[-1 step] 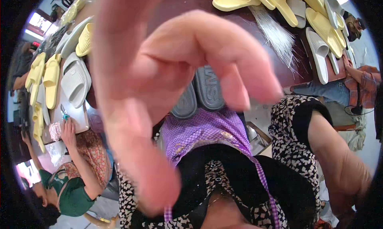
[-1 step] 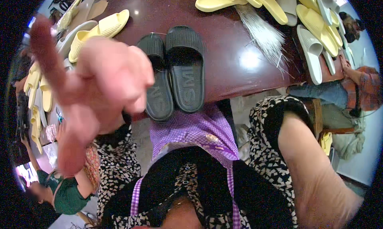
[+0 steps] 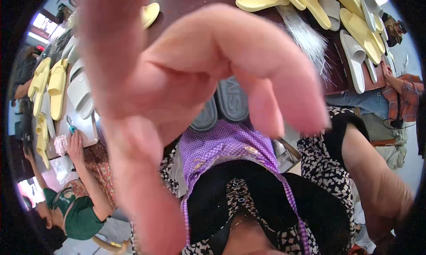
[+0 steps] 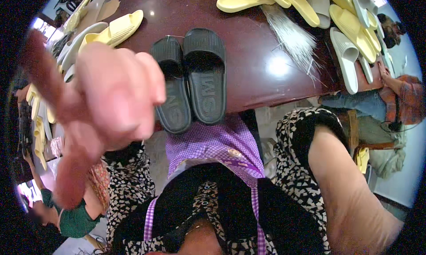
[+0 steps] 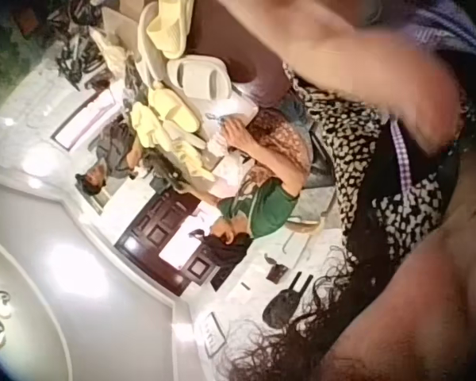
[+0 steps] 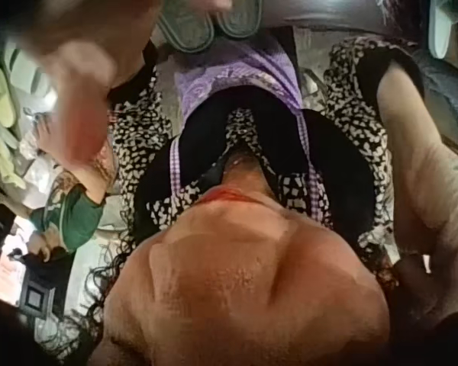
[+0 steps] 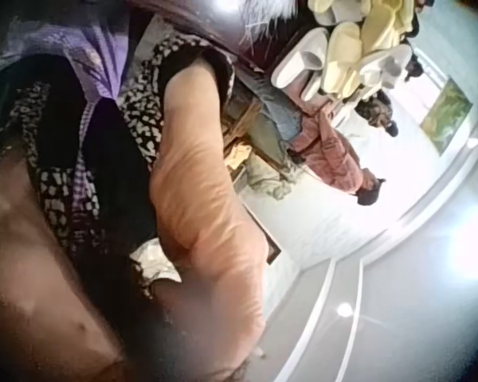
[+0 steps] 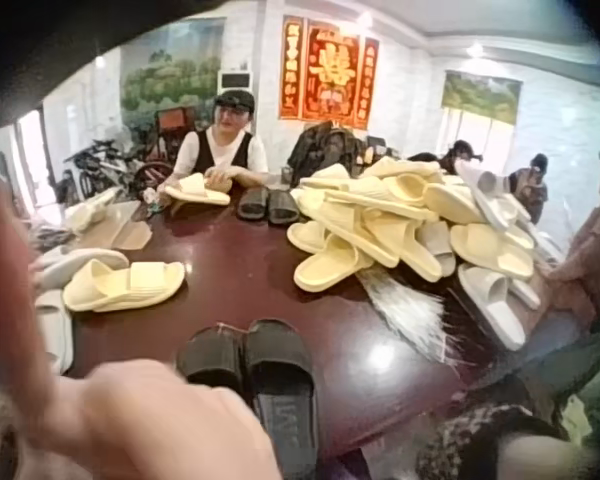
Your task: The person pairs and secures slide sandals by threading plastic fasteners through the straps of the slides by hand.
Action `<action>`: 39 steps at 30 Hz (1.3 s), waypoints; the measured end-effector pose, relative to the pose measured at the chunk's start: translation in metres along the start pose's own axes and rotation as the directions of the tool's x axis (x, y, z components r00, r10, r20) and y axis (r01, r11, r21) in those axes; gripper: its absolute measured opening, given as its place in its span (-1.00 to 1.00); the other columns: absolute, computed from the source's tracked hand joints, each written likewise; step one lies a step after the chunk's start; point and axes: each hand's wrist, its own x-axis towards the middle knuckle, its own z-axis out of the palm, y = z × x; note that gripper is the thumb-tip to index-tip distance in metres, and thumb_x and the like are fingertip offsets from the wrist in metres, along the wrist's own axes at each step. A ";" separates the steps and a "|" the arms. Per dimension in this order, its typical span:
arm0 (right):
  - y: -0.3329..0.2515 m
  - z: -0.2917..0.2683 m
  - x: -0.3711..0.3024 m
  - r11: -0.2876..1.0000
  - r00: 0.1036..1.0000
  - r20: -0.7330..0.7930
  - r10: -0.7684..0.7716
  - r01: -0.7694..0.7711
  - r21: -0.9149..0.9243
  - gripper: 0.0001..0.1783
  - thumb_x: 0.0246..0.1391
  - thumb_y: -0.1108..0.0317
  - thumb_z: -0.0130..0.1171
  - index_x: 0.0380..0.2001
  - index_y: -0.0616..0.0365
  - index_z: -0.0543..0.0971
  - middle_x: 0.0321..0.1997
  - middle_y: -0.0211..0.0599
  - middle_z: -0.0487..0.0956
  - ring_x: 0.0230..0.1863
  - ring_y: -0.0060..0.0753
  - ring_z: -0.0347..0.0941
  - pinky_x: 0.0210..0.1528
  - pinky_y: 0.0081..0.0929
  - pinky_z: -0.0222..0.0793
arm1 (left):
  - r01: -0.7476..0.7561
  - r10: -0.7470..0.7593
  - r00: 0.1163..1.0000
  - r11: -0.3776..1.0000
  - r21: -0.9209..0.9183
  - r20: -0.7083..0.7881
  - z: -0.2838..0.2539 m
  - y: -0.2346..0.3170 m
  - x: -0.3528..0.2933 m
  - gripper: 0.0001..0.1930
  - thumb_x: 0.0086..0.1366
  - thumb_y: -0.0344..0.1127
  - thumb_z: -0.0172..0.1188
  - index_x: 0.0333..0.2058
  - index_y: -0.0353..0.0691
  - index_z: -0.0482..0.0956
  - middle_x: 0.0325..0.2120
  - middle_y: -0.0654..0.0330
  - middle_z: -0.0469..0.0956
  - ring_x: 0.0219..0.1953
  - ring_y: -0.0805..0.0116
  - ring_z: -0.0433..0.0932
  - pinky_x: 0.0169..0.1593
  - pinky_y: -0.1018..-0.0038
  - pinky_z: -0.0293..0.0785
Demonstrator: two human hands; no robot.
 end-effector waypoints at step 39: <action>-0.092 -0.015 -0.067 1.000 0.995 -0.100 0.025 -0.024 0.010 -0.68 0.14 0.19 0.12 -0.45 0.29 0.56 -0.41 -0.21 0.58 -0.35 -0.16 0.51 -0.13 -0.23 0.41 | -0.047 0.149 0.960 0.921 -0.388 0.237 0.082 0.032 0.016 0.06 0.11 0.14 0.33 0.39 -0.11 -0.15 -0.27 0.17 0.44 -0.32 0.34 0.46 -0.21 0.37 0.35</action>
